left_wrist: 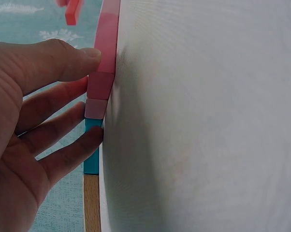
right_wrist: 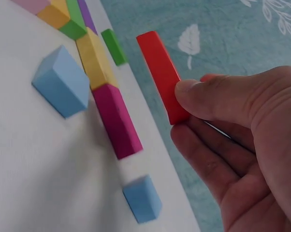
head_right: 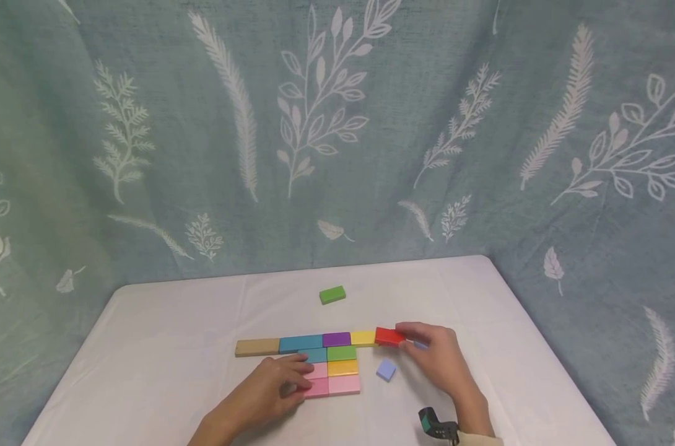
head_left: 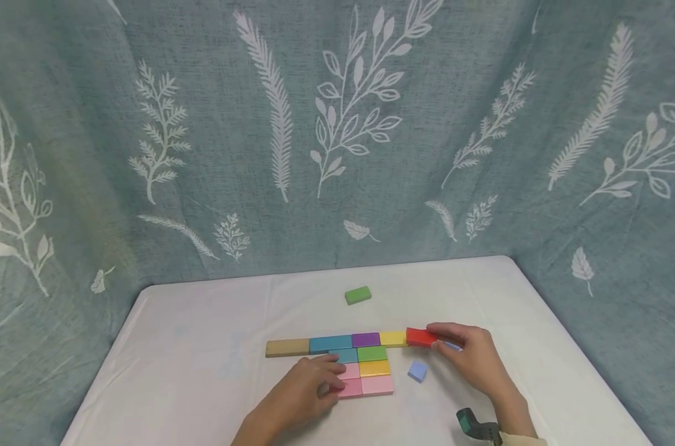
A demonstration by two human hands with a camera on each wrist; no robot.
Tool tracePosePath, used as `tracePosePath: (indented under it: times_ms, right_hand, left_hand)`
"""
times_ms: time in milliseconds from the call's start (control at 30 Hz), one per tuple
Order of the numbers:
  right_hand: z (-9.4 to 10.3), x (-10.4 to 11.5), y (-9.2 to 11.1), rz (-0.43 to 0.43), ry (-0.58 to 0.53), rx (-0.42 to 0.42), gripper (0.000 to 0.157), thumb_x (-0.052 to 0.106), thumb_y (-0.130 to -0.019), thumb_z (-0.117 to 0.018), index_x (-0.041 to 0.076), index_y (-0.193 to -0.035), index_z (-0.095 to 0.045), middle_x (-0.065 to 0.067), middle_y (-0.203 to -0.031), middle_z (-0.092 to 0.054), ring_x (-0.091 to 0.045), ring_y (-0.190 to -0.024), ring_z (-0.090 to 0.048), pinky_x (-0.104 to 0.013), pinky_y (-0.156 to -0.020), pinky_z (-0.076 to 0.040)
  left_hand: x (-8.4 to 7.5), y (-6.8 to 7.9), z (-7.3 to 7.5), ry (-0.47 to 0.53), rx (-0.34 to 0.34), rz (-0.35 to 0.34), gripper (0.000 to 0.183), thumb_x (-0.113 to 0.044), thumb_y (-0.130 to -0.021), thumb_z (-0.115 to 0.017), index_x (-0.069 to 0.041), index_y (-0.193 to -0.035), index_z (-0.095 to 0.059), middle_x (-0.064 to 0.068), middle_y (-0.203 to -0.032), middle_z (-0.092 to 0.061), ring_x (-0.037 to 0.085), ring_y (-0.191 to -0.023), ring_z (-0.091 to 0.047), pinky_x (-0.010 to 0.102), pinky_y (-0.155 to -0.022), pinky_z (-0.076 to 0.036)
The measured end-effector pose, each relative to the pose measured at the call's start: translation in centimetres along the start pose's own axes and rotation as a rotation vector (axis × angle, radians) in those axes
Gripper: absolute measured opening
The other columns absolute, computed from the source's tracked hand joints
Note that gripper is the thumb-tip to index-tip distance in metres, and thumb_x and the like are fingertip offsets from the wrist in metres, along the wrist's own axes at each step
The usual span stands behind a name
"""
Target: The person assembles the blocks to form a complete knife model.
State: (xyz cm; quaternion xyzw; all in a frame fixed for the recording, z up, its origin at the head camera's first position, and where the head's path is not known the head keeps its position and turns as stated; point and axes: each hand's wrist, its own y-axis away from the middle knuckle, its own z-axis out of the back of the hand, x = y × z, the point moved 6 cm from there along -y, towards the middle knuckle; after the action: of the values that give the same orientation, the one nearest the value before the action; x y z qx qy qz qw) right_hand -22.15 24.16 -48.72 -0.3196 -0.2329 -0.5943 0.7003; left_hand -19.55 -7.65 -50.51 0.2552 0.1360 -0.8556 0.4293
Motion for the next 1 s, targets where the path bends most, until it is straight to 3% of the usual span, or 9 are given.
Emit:
tracePosePath:
  times_ms: [267, 567, 733, 1000]
  right_hand:
    - [0.4, 0.1, 0.4, -0.010, 0.017, 0.029, 0.039, 0.002, -0.092, -0.085, 0.017, -0.127, -0.082, 0.000, -0.125, -0.082, -0.027, -0.123, -0.077, -0.045, -0.104, -0.065]
    - [-1.5, 0.8, -0.2, 0.027, 0.045, 0.121, 0.042, 0.002, -0.091, -0.086, 0.021, -0.128, -0.082, 0.005, -0.127, -0.082, -0.025, -0.127, -0.075, -0.049, -0.106, -0.064]
    - [-2.5, 1.4, -0.6, 0.063, 0.062, 0.173, 0.040, 0.004, -0.092, -0.085, 0.017, -0.130, -0.082, 0.003, -0.128, -0.081, -0.025, -0.127, -0.075, -0.050, -0.107, -0.063]
    - [-3.5, 1.8, -1.4, 0.045, 0.100, 0.240, 0.039, 0.004, -0.092, -0.085, 0.017, -0.129, -0.082, 0.001, -0.129, -0.081, -0.025, -0.127, -0.075, -0.051, -0.108, -0.063]
  left_hand:
    - [0.1, 0.1, -0.1, 0.006, -0.009, -0.002, 0.016, -0.015, -0.095, -0.084, -0.020, -0.110, -0.088, -0.007, -0.134, -0.078, 0.025, -0.142, -0.065, 0.054, -0.120, -0.054]
    - [0.1, 0.0, -0.1, 0.014, -0.010, -0.016, 0.016, -0.014, -0.096, -0.084, -0.019, -0.110, -0.088, -0.005, -0.134, -0.079, 0.026, -0.142, -0.066, 0.053, -0.120, -0.054]
    - [0.1, 0.0, -0.1, 0.018, 0.002, -0.002, 0.016, -0.016, -0.096, -0.084, -0.020, -0.111, -0.088, -0.006, -0.134, -0.079, 0.026, -0.142, -0.065, 0.053, -0.119, -0.055]
    - [0.1, 0.0, 0.1, 0.030, 0.021, 0.015, 0.017, -0.019, -0.096, -0.085, -0.021, -0.112, -0.088, -0.007, -0.135, -0.078, 0.026, -0.143, -0.064, 0.053, -0.119, -0.055]
